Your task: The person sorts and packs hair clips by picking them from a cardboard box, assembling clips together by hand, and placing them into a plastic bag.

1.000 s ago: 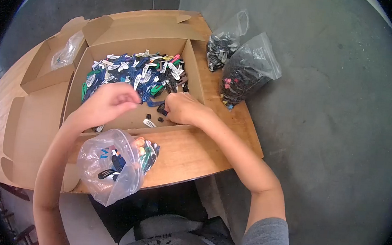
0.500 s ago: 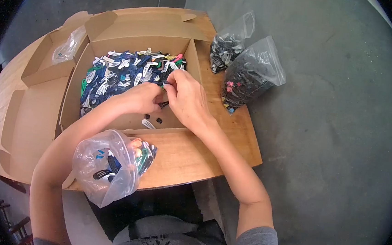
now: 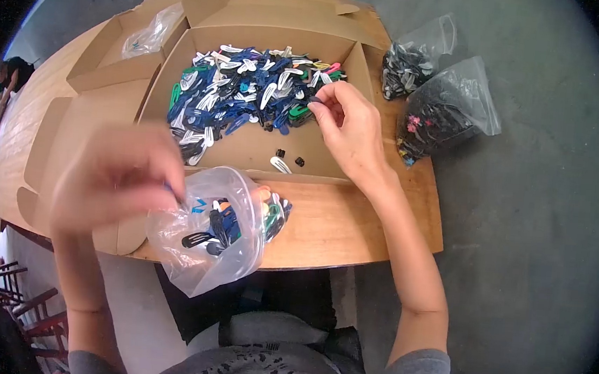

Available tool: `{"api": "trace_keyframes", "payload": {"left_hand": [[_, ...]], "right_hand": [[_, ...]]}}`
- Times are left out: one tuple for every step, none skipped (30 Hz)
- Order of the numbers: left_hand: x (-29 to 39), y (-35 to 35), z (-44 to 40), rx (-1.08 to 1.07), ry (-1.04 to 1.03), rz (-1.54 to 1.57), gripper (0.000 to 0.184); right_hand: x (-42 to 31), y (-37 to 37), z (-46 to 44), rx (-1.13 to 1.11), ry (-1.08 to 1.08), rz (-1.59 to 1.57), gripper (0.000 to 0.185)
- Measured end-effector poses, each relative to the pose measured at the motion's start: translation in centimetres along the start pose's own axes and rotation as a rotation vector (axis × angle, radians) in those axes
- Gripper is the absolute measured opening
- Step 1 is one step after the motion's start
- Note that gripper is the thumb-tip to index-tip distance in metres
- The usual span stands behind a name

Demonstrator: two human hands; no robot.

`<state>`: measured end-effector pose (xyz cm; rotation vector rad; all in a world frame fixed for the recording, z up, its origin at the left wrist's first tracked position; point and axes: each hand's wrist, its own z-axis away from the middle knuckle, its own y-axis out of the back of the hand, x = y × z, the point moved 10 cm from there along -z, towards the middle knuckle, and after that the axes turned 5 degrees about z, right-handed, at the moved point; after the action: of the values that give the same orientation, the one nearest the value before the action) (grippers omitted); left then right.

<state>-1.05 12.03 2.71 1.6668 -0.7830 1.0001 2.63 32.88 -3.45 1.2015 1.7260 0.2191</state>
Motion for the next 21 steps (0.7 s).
{"api": "trace_keyframes", "payload": {"left_hand": [[0.7,-1.0,0.9,-0.024,-0.019,-0.216,0.01],[0.1,-1.4,1.6,0.059,0.04,-0.261,0.011],[-0.3,-2.2,1.9,0.065,0.04,-0.259,0.011],[-0.1,-2.6,2.1,0.103,-0.028,-0.403,0.011],[0.5,-2.9,2.3,0.141,-0.096,-0.548,0.011],[0.3,-2.9,2.3,0.144,-0.081,-0.507,0.01],[0.3,-2.9,2.4,0.145,-0.085,-0.504,0.01],[0.3,-2.7,2.4,0.152,-0.087,-0.498,0.011],[0.3,-2.6,2.5,0.161,-0.088,-0.494,0.011],[0.4,-2.6,2.5,0.165,-0.091,-0.494,0.011],[0.9,-2.0,2.7,0.218,-0.119,-0.436,0.012],[1.3,-1.5,3.0,0.268,-0.143,-0.378,0.013],[1.5,-1.3,3.3,0.268,-0.14,-0.381,0.013],[1.5,-0.2,3.8,0.346,-0.103,-0.313,0.014],[1.3,0.8,4.4,0.42,-0.067,-0.246,0.015],[2.1,1.3,4.8,0.461,-0.146,-0.221,0.014],[2.3,1.2,4.9,0.446,-0.146,-0.227,0.014],[1.4,2.1,5.8,0.565,-0.053,-0.057,0.014],[0.4,2.9,6.9,0.68,0.039,0.114,0.014],[0.4,3.0,7.4,0.691,0.075,0.146,0.014],[0.4,2.6,7.5,0.676,0.062,0.148,0.014]], "right_hand": [[0.0,0.0,0.0,-0.001,0.001,0.002,0.007],[0.0,0.0,0.0,-0.009,-0.009,-0.015,0.007],[0.0,-0.1,0.0,-0.017,-0.019,-0.031,0.007],[0.0,-0.2,0.0,-0.021,-0.015,-0.029,0.007],[0.1,-0.3,0.0,-0.022,-0.027,-0.034,0.007],[0.2,-0.2,0.0,-0.021,-0.04,-0.038,0.007],[0.1,-0.1,0.1,-0.021,-0.039,-0.033,0.007],[-0.1,0.0,0.2,-0.022,-0.033,-0.028,0.007],[-0.3,0.0,0.2,-0.023,-0.026,-0.025,0.007],[-1.1,0.2,0.4,-0.024,-0.021,-0.022,0.007],[-2.7,0.5,0.9,-0.022,-0.019,-0.094,0.007],[-4.6,0.9,1.6,-0.021,-0.02,-0.169,0.007],[-8.1,1.5,2.2,-0.038,0.054,-0.14,0.008],[-10.6,1.5,2.9,-0.099,0.165,-0.185,0.009],[-14.0,1.9,3.8,-0.089,0.387,-0.228,0.009],[-16.6,2.0,4.7,-0.142,0.581,-0.234,0.007],[-18.3,1.8,5.8,-0.13,0.687,-0.223,0.011],[-19.2,0.9,6.7,-0.165,0.76,-0.17,0.015],[-20.0,0.1,7.6,-0.2,0.832,-0.112,0.019],[-20.0,-0.2,7.6,-0.186,0.826,-0.101,0.019],[-19.9,-1.4,7.9,-0.243,0.837,0.045,0.022]]}}
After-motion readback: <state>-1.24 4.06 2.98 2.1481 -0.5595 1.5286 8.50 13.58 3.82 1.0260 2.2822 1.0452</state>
